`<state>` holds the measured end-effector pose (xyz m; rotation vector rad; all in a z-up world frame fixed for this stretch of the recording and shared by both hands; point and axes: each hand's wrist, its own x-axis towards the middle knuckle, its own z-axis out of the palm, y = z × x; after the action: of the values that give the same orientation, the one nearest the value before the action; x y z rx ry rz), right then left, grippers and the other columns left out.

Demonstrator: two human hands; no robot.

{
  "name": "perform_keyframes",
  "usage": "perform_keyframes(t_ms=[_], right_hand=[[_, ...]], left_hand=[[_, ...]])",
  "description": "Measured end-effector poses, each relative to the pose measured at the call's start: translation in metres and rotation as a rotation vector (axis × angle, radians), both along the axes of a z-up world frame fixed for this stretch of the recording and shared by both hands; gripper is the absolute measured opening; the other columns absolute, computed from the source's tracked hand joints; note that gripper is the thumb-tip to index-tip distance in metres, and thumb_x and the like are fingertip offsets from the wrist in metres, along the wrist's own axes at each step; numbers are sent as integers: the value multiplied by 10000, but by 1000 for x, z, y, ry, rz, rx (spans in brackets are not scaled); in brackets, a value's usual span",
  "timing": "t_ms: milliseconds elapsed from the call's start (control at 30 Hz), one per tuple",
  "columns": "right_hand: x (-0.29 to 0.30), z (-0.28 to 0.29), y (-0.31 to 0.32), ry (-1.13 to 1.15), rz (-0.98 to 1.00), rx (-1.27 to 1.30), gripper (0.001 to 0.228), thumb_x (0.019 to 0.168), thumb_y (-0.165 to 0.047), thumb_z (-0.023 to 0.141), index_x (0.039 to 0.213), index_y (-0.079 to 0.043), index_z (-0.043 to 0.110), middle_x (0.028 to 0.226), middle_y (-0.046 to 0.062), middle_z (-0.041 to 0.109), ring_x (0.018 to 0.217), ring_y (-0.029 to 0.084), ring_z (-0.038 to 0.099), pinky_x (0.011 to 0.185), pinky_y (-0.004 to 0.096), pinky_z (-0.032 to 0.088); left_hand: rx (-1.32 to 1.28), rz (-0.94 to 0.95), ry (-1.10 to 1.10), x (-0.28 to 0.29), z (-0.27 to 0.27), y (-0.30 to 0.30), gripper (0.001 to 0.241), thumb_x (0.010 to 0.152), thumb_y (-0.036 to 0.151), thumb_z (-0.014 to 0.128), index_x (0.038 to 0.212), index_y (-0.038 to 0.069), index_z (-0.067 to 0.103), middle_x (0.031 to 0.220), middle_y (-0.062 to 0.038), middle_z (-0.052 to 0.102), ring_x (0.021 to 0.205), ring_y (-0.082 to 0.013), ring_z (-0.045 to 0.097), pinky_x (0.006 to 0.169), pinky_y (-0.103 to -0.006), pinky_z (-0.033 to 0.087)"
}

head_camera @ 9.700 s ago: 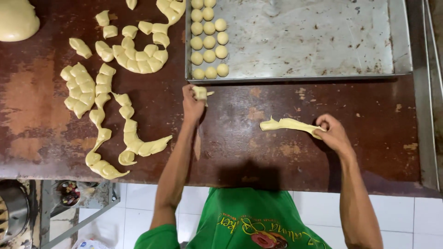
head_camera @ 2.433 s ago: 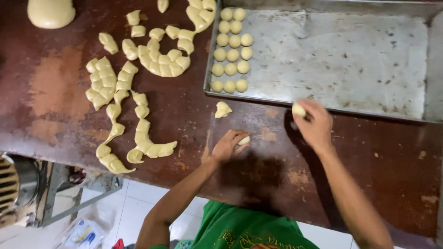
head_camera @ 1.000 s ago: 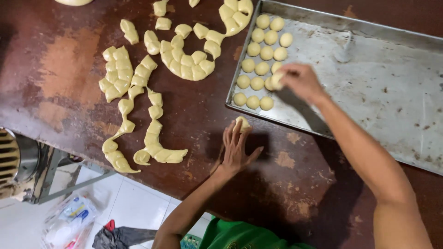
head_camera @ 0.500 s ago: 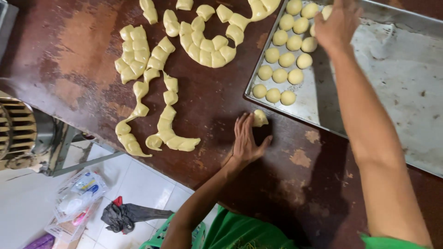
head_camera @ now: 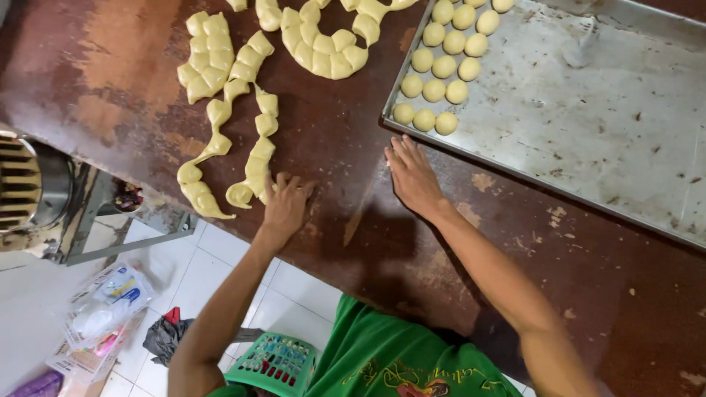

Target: Rolling pieces of dough into small uniform balls and placing them in a baking tray.

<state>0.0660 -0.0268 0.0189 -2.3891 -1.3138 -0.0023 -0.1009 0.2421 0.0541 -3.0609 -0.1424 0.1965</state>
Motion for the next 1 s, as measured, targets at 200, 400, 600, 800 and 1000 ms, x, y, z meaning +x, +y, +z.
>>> perform_keyframes(t_ms=[200, 400, 600, 800, 1000], right_hand=[[-27, -35, -25, 303, -239, 177, 333, 1058, -65, 623, 1377, -159, 643, 1530, 87, 585, 1346, 323, 587, 1177, 411, 489], [-78, 49, -92, 352, -493, 538, 485, 818, -8, 707, 1295, 28, 627, 1363, 254, 465, 1187, 403, 545, 958, 435, 495], [-96, -29, -188, 357, -1047, 590, 168, 891, -12, 671, 1047, -38, 728, 1237, 127, 678, 1188, 297, 662, 1040, 389, 545], [-92, -12, -254, 160, -943, 246, 324, 940, -193, 766, 1206, -8, 757, 1419, 187, 622, 1406, 455, 412, 1077, 716, 25], [-95, -3, -254, 57, -1103, 130, 269, 962, -225, 721, 1207, -116, 757, 1309, 69, 696, 1368, 422, 475, 1160, 634, 225]], left_hand=[[-30, -48, 319, -10, -44, -9, 112, 894, 214, 686, 947, 142, 753, 940, -108, 749, 995, -274, 704, 893, -442, 534], [-394, -224, 213, 38, -24, -141, 332, 853, 398, 743, 847, 67, 711, 785, -172, 724, 699, -353, 740, 589, -493, 581], [-1147, -339, -23, 59, -20, -269, 354, 849, 186, 648, 1163, 23, 669, 1106, -217, 635, 1041, -379, 633, 941, -459, 537], [-920, -420, 107, 65, -44, -296, 415, 825, 404, 796, 1059, 70, 715, 1156, -183, 652, 1182, -360, 607, 1060, -470, 497], [-885, -357, -111, 98, 15, -288, 597, 749, 188, 778, 1313, 75, 615, 1405, -333, 522, 1193, -462, 517, 931, -537, 474]])
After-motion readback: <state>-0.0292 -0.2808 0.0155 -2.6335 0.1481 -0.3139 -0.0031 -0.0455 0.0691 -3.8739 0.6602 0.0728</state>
